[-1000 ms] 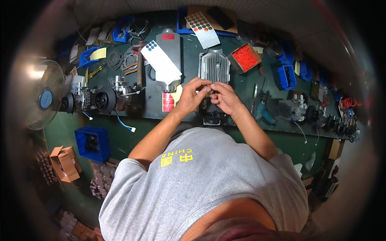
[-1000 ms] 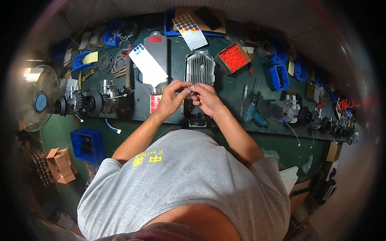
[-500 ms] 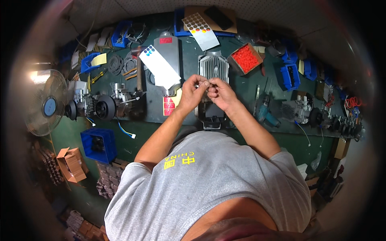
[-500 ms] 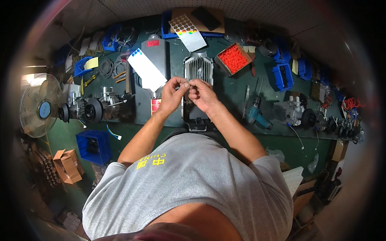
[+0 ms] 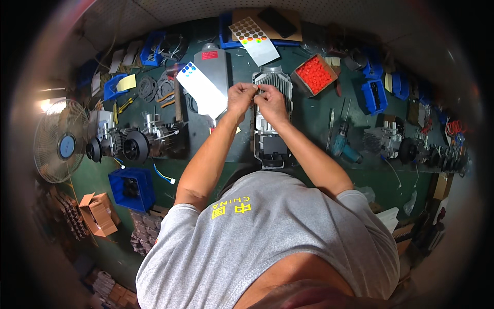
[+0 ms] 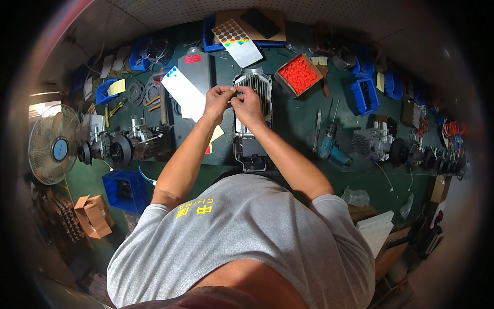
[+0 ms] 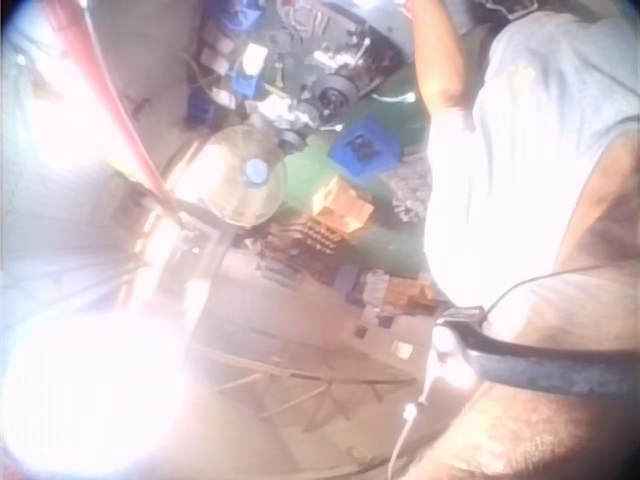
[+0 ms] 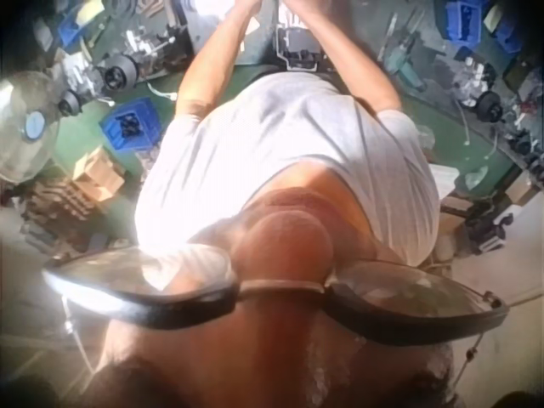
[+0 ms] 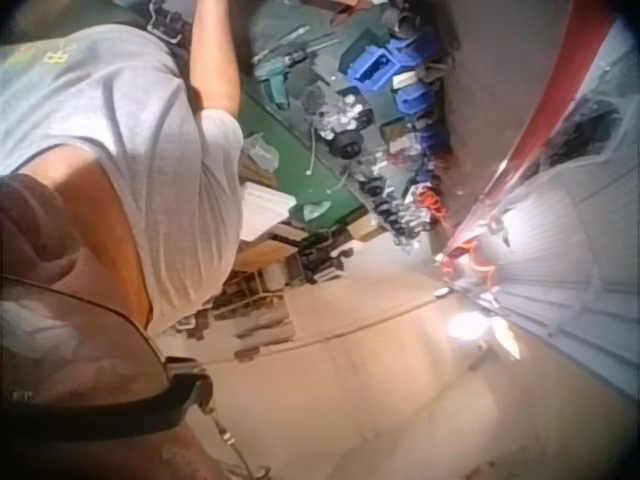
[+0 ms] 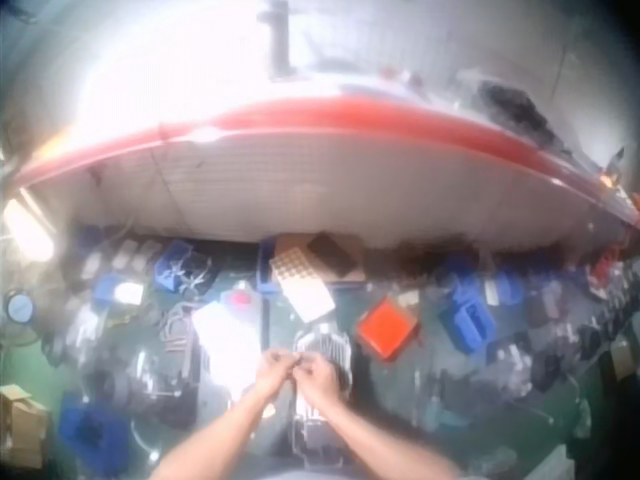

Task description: The person assembles an electronic device on a workbench. They connect wires to a motor, attach a heatsink, and use a power drill to secure components. The person also handles a metal casing and various small parts.

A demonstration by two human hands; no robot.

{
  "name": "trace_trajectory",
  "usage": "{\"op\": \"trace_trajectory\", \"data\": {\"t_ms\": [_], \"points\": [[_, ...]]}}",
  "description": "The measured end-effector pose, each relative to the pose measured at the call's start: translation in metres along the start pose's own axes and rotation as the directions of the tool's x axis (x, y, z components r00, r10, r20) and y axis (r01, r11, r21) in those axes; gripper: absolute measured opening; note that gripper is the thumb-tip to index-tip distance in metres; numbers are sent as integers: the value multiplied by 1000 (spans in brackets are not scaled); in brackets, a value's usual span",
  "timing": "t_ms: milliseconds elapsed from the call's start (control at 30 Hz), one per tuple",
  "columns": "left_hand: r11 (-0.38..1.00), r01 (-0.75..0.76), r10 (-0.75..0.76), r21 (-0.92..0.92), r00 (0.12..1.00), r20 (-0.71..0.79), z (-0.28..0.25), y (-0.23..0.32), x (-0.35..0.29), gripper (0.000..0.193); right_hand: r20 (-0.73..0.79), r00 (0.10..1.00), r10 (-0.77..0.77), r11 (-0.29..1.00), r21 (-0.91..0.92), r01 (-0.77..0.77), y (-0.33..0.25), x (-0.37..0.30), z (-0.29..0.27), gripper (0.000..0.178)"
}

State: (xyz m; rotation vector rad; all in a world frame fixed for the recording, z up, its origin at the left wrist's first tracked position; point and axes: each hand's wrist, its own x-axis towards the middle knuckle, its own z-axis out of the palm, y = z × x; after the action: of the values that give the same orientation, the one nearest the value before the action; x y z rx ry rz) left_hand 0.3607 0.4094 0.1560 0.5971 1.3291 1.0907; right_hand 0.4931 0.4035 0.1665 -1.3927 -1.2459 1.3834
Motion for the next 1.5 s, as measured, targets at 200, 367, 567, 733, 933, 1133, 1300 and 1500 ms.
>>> {"op": "trace_trajectory", "data": {"t_ms": [200, 367, 567, 733, 933, 1133, 1300, 1500], "points": [[998, 27, -27, 62, 1000, 2, -1, 0, 7, 17, 23, 1000, 5, 998, -70, -4, 1, -3, -3, 48], [994, -32, 36, 106, 999, -31, 9, 4, 6, 16, 16, 988, 151, 965, 213, -151, -11, -17, -18, 52], [784, -353, 408, 511, 913, 3, -1, -7, 22, 24, 279, 898, 339, 557, 710, -431, -32, -21, -67, 55], [703, -478, 462, 526, 870, 174, 23, 41, -46, 28, 268, 922, 279, 476, 795, -375, -44, -28, -87, 64], [436, -667, 510, 604, 736, 445, 64, 36, -91, 20, 257, 939, 228, 553, 760, -342, -38, -36, -86, 67], [732, -546, 412, 407, 831, 374, 62, 20, -89, 16, 237, 956, 174, 572, 765, -294, -39, -49, -97, 46], [718, -597, 493, 357, 799, 345, 63, 15, -94, 14, 362, 899, 245, 711, 564, -420, -28, -62, -113, 21], [519, -734, 582, 437, 678, 448, 63, 19, -96, 19, 466, 834, 298, 632, 558, -537, -20, -62, -120, 12]]}}
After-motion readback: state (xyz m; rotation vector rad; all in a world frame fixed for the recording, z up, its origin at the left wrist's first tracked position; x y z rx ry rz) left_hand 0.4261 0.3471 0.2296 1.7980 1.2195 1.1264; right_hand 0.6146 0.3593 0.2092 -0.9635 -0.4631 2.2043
